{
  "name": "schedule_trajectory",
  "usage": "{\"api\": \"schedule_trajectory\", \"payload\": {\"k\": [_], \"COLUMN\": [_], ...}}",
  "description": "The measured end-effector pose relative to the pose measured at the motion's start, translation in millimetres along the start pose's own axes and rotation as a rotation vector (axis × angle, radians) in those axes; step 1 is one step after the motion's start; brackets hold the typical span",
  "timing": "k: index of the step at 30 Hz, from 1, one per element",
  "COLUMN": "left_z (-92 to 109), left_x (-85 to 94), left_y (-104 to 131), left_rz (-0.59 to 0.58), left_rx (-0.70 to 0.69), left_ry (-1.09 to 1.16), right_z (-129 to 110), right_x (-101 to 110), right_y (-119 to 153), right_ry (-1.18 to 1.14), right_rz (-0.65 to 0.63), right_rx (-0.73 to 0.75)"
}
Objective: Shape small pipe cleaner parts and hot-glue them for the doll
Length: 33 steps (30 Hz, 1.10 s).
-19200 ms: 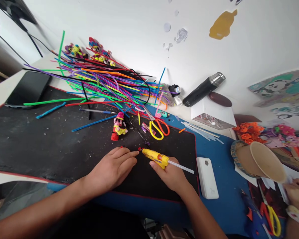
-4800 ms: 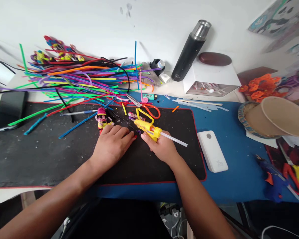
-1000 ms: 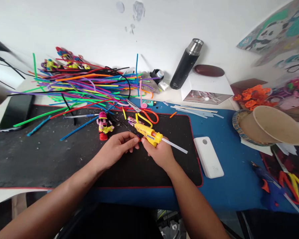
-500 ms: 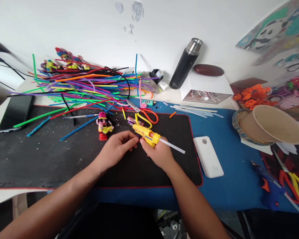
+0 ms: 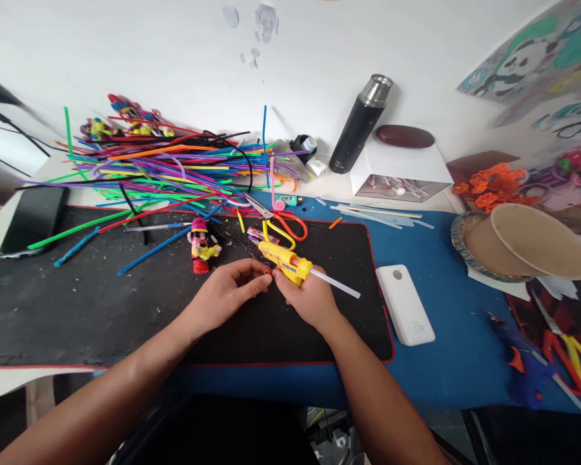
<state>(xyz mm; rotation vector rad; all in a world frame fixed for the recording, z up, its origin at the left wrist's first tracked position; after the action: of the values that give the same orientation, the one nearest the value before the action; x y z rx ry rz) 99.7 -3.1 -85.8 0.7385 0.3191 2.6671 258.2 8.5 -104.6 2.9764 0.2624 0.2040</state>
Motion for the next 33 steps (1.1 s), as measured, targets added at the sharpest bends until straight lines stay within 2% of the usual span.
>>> {"api": "schedule_trajectory", "payload": {"k": [17,26,29,33], "left_z": [1,-7,-10,-8], "left_x": [-1.2,-7.6,-3.4,11.9], "left_y": [-2,1,9,24], "left_rz": [0.068,-0.023,-0.015,0.050], "left_rx": [0.020,0.009,0.031,0.053], "left_ry": [-0.076,0.037,0.036,-0.015], "right_z": [-1,-1,-2,4], "right_x": [0,2,3,3], "right_y": [1,1,1,0], "right_ry": [0.040,-0.019,-0.065,-0.114], "right_rz": [-0.001,0.006,0.011,0.015], "right_rx": [0.023,0.000,-0.027,-0.089]}}
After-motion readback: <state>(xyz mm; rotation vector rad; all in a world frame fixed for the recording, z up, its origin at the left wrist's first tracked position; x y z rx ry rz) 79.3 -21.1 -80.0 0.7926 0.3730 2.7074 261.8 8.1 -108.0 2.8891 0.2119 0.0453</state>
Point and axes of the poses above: each hand's wrist, its own y-axis away from the middle knuckle, its own x-axis out of the back of the hand, z = x × y, the point moved 10 cm from there along -y, towards the middle knuckle, and after that the axes turned 14 degrees about -y, right-handed, at the moved point
